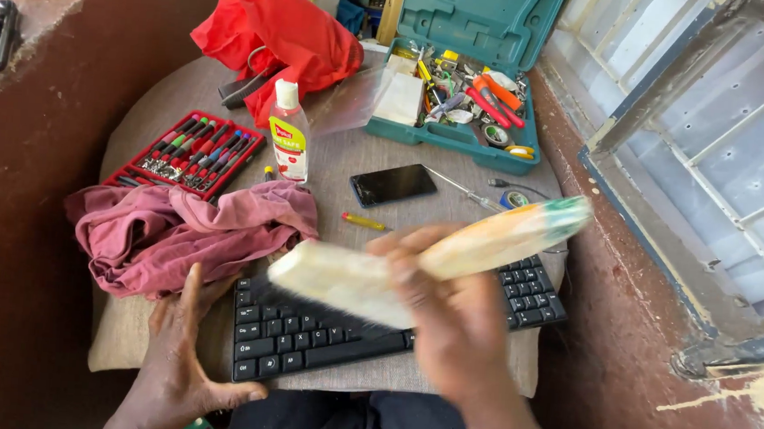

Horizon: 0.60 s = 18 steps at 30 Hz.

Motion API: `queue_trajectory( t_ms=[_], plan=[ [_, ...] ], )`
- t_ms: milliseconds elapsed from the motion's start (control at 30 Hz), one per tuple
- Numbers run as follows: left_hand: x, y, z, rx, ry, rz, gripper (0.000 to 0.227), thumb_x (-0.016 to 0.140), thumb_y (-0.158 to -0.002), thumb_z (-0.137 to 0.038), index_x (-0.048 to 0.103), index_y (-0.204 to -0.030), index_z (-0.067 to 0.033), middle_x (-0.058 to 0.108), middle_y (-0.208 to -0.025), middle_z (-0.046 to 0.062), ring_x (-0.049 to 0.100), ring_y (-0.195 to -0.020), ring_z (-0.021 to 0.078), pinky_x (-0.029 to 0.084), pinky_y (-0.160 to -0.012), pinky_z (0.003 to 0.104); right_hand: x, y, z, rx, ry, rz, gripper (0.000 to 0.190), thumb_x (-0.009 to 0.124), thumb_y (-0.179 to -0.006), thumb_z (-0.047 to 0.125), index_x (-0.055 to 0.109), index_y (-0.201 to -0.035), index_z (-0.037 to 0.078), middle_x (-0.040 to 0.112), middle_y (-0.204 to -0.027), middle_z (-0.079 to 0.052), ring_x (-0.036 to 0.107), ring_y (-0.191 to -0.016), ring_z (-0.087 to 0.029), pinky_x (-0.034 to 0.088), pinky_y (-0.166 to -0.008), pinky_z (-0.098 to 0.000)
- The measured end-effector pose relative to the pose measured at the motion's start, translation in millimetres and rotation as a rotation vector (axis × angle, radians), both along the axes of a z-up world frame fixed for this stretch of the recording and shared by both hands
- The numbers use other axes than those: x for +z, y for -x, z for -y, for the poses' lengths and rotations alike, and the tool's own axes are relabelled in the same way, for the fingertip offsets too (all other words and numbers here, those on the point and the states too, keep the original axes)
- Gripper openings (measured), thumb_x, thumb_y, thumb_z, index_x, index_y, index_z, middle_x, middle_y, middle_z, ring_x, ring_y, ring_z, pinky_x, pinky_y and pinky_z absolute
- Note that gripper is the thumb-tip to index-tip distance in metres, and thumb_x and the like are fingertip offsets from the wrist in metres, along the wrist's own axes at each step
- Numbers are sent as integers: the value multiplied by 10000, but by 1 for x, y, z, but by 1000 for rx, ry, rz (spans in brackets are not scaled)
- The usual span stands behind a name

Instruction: Cleaning a computer keyboard using a paintbrush and a small metal scraper to remove dirt and debris from between the keys.

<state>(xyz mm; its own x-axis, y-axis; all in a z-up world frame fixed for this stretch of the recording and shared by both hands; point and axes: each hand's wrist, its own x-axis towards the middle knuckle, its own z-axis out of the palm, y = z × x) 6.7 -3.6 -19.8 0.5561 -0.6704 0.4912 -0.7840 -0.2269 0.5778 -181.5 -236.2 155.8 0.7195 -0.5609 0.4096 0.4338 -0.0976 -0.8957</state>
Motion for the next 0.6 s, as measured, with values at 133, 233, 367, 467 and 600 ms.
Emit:
queue_trajectory(
  t_ms=[133,233,367,467,600],
  plan=[
    [-2,-4,1,13,-4,27,1803,999,-401,-691,-79,-1732,-130,519,-1650,67,473,-1463,354,262,-1170,512,11,18,109,-295,-124,-50,236,656,-997,242,596,-1135,61,769,-1131,-170,738,-976,-266,639,-883,-461],
    [-6,-5,0,-12,23,36,1804,1029,-400,-672,-73,-1734,-163,502,-1667,58,496,-1457,320,256,-1181,521,7,27,183,-485,-478,219,130,680,-1018,166,601,-1057,69,777,-1030,-229,787,-1062,-370,650,-1053,-609],
    [-7,-6,0,4,-15,8,1849,1089,-349,-630,-27,-1734,-122,493,-1665,35,395,-1545,320,182,-1242,569,-4,27,229,-503,-632,162,228,662,-1053,280,654,-886,125,772,-1058,-146,788,-1091,-300,660,-1027,-497],
    [-16,-11,-1,19,-64,-10,1887,1121,-310,-624,-6,-1727,-94,482,-1665,37,349,-1591,316,155,-1256,593,-12,15,236,-508,-626,46,259,665,-1068,339,668,-910,134,770,-1049,-89,779,-1069,-253,658,-983,-454],
    [-37,-18,1,40,-41,32,1881,985,-305,-814,-2,-1727,-78,485,-1663,16,365,-1592,321,145,-1227,725,-17,2,248,-558,-560,10,269,725,-1022,367,720,-901,127,793,-1027,-118,795,-996,-287,672,-881,-497]
  ],
)
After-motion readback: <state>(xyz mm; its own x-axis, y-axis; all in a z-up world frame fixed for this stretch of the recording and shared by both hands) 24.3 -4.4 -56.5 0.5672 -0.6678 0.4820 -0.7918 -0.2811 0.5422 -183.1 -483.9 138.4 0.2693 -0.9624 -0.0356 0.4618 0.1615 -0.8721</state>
